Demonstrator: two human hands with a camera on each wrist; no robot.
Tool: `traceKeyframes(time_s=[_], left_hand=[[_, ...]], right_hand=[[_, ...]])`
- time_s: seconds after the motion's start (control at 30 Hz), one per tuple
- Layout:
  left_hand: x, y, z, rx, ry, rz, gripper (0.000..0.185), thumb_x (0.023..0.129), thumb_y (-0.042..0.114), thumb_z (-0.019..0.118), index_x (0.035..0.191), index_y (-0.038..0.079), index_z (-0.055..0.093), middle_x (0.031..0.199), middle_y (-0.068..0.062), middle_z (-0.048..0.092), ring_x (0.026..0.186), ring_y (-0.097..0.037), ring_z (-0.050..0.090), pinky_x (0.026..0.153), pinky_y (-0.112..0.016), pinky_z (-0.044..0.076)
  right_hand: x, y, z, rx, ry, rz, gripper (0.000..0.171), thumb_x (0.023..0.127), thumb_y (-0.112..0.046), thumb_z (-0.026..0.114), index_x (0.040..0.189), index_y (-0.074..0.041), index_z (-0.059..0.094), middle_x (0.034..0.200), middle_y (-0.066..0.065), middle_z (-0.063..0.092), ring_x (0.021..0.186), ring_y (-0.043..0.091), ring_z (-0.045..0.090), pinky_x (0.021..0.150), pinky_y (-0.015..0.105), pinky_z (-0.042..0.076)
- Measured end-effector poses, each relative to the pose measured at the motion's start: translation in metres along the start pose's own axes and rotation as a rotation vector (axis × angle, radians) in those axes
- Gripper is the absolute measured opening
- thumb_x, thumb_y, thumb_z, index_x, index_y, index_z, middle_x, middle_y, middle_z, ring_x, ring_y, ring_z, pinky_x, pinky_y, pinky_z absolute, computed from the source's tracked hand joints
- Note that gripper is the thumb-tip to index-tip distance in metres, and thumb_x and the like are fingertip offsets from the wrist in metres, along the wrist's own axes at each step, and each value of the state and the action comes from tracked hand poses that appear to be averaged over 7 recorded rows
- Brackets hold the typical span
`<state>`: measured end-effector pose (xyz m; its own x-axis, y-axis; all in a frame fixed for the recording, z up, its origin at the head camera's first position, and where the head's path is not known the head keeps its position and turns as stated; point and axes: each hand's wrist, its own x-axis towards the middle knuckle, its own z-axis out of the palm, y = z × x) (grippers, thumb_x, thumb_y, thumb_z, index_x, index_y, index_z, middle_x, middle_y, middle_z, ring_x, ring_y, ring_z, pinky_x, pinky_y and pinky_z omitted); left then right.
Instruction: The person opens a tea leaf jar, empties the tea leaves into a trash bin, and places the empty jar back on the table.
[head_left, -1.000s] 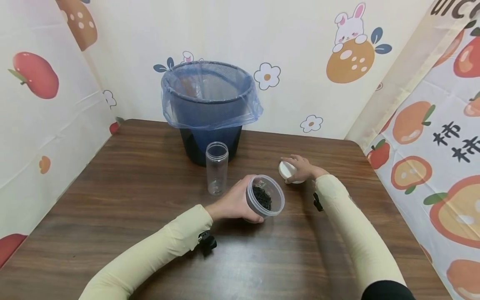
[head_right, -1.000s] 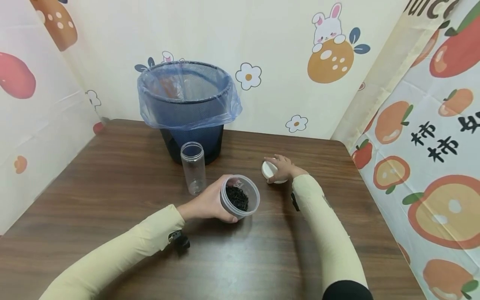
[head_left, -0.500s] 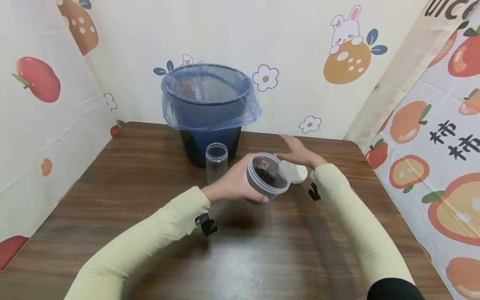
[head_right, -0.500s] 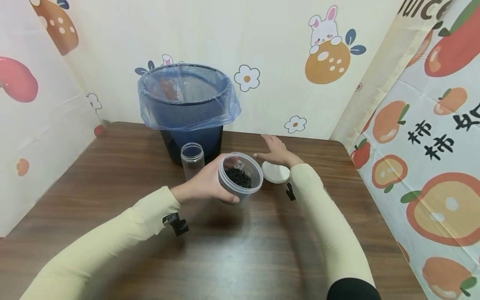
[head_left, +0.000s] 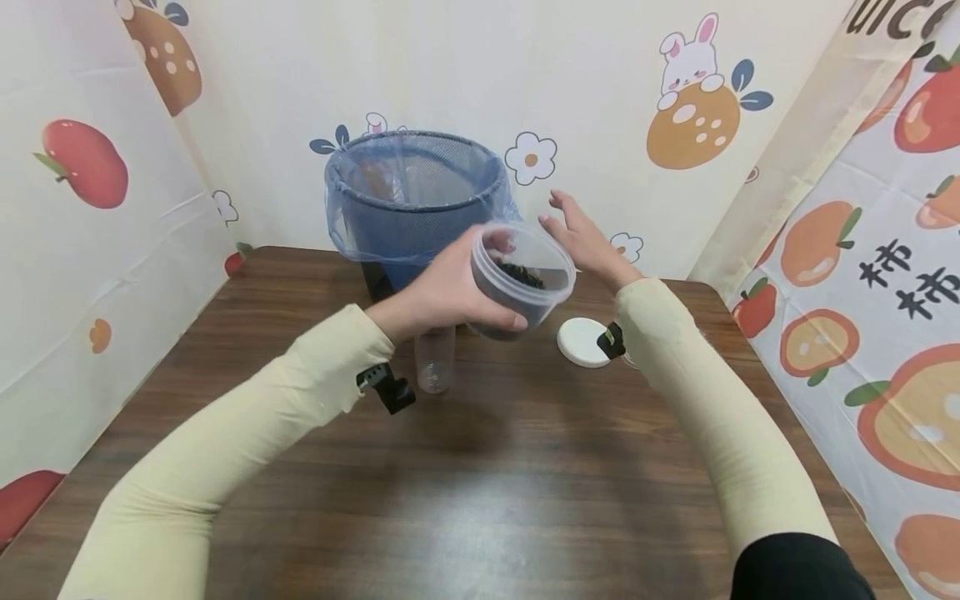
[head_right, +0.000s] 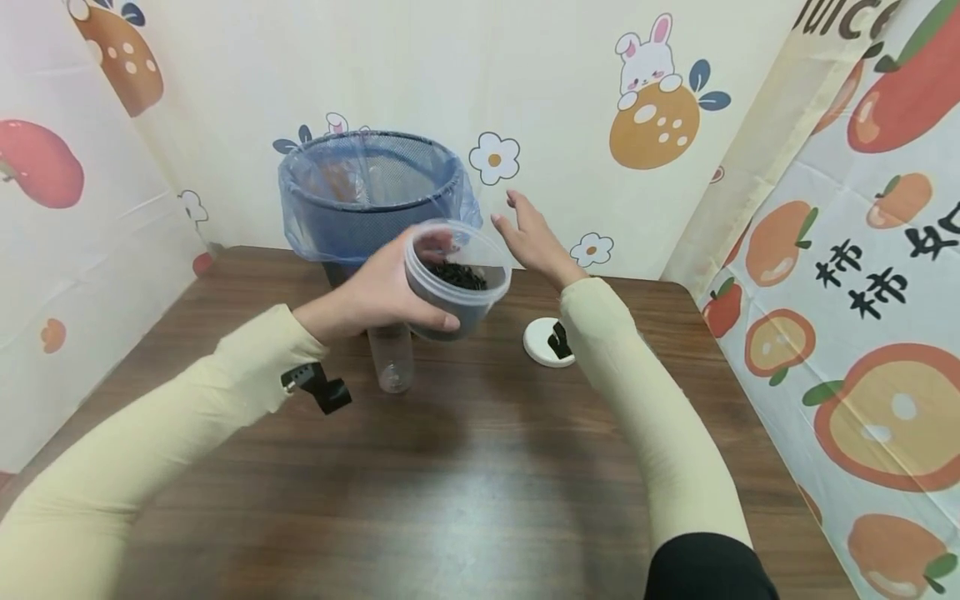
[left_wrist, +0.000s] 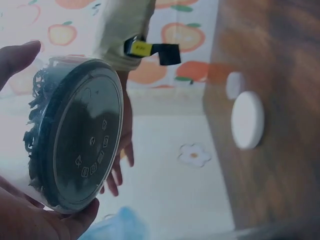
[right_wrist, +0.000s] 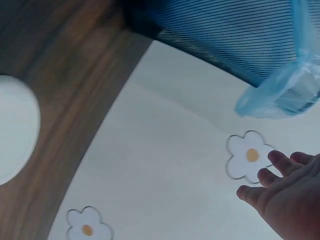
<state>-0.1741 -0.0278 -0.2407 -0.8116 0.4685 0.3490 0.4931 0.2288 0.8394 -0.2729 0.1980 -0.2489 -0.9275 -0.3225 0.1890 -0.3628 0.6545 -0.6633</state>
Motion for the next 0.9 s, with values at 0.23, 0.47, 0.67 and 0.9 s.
traceKeyframes(time_s=[0.23, 0.47, 0.67, 0.9], left_hand=[[0.016, 0.025, -0.031, -0.052, 0.029, -0.016, 0.093, 0.055, 0.010, 0.089, 0.135, 0.005, 0.042, 0.126, -0.012, 0.051, 0.110, -0.019, 0.052, 0.096, -0.033, 0.040], [0.033, 0.040, -0.059, -0.044, 0.064, -0.060, 0.088, 0.059, 0.008, 0.087, 0.134, 0.005, 0.041, 0.123, -0.009, 0.052, 0.109, -0.019, 0.051, 0.095, -0.033, 0.041], [0.047, 0.049, -0.086, 0.035, 0.118, -0.147, 0.097, 0.063, 0.013, 0.086, 0.143, 0.008, 0.031, 0.131, -0.008, 0.049, 0.117, -0.018, 0.047, 0.099, -0.034, 0.039], [0.064, 0.039, -0.115, 0.129, 0.183, -0.142, 0.088, 0.067, 0.017, 0.085, 0.140, 0.011, 0.035, 0.135, -0.006, 0.045, 0.121, -0.018, 0.043, 0.102, -0.036, 0.036]], right_hand=[[0.015, -0.021, -0.006, 0.073, 0.005, -0.020, 0.064, 0.101, -0.033, 0.038, 0.151, -0.004, 0.011, 0.153, 0.018, 0.025, 0.140, 0.031, 0.024, 0.112, 0.042, 0.020], [0.032, -0.038, -0.007, 0.097, 0.039, -0.031, 0.061, 0.100, -0.042, 0.033, 0.150, -0.011, 0.019, 0.153, 0.008, 0.027, 0.140, 0.018, 0.025, 0.111, 0.034, 0.021], [0.045, -0.051, -0.006, 0.118, 0.038, 0.030, 0.058, 0.101, -0.040, 0.031, 0.152, -0.016, 0.017, 0.154, 0.006, 0.028, 0.139, 0.015, 0.027, 0.110, 0.031, 0.023], [0.056, -0.064, -0.003, 0.124, 0.034, 0.095, 0.065, 0.100, -0.043, 0.033, 0.154, -0.016, 0.006, 0.158, 0.005, 0.015, 0.142, 0.014, 0.019, 0.111, 0.026, 0.019]])
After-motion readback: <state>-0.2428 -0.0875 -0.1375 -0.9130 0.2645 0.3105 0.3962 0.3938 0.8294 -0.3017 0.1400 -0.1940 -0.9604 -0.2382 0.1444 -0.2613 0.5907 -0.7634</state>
